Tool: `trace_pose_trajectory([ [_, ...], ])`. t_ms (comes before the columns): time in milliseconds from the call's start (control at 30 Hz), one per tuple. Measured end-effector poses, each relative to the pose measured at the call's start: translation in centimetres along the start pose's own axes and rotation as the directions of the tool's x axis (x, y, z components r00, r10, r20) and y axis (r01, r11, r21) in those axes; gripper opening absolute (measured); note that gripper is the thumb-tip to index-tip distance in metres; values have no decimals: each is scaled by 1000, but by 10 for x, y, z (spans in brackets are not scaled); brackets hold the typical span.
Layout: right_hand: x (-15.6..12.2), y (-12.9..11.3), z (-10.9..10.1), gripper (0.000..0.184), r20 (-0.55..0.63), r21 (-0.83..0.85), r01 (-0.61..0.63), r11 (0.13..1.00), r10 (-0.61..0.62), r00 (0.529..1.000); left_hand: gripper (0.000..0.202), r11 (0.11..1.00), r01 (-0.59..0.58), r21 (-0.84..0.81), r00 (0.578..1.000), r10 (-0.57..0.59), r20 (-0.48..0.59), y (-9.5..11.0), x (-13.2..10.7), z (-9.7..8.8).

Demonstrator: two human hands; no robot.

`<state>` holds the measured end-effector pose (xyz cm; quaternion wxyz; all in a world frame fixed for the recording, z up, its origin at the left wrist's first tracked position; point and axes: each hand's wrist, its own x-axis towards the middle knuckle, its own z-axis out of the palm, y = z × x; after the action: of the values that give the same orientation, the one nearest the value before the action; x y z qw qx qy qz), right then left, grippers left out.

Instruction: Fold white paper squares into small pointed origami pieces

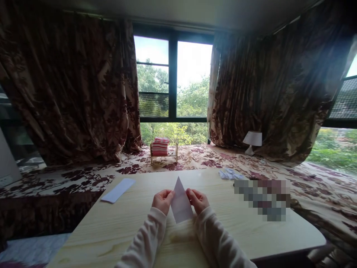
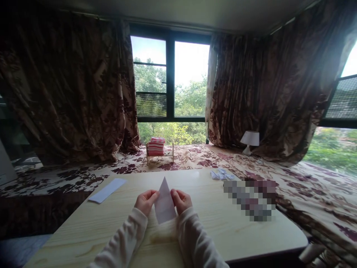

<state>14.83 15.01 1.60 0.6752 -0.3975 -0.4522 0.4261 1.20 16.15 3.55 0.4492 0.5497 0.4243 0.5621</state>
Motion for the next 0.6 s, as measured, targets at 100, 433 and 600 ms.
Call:
trace_pose_trajectory([
  [100,0,-6,2,34,-3,24,-2,1000,2,1000,26,1000,19,3,999,-19,35,1,0,2],
  [433,-4,-1,0,33,45,5,-57,998,56,997,21,997,66,38,997,-68,40,5,-4,5],
  [600,-3,3,2,29,58,-4,-49,999,50,997,21,995,82,52,996,-84,38,2,-4,7],
])
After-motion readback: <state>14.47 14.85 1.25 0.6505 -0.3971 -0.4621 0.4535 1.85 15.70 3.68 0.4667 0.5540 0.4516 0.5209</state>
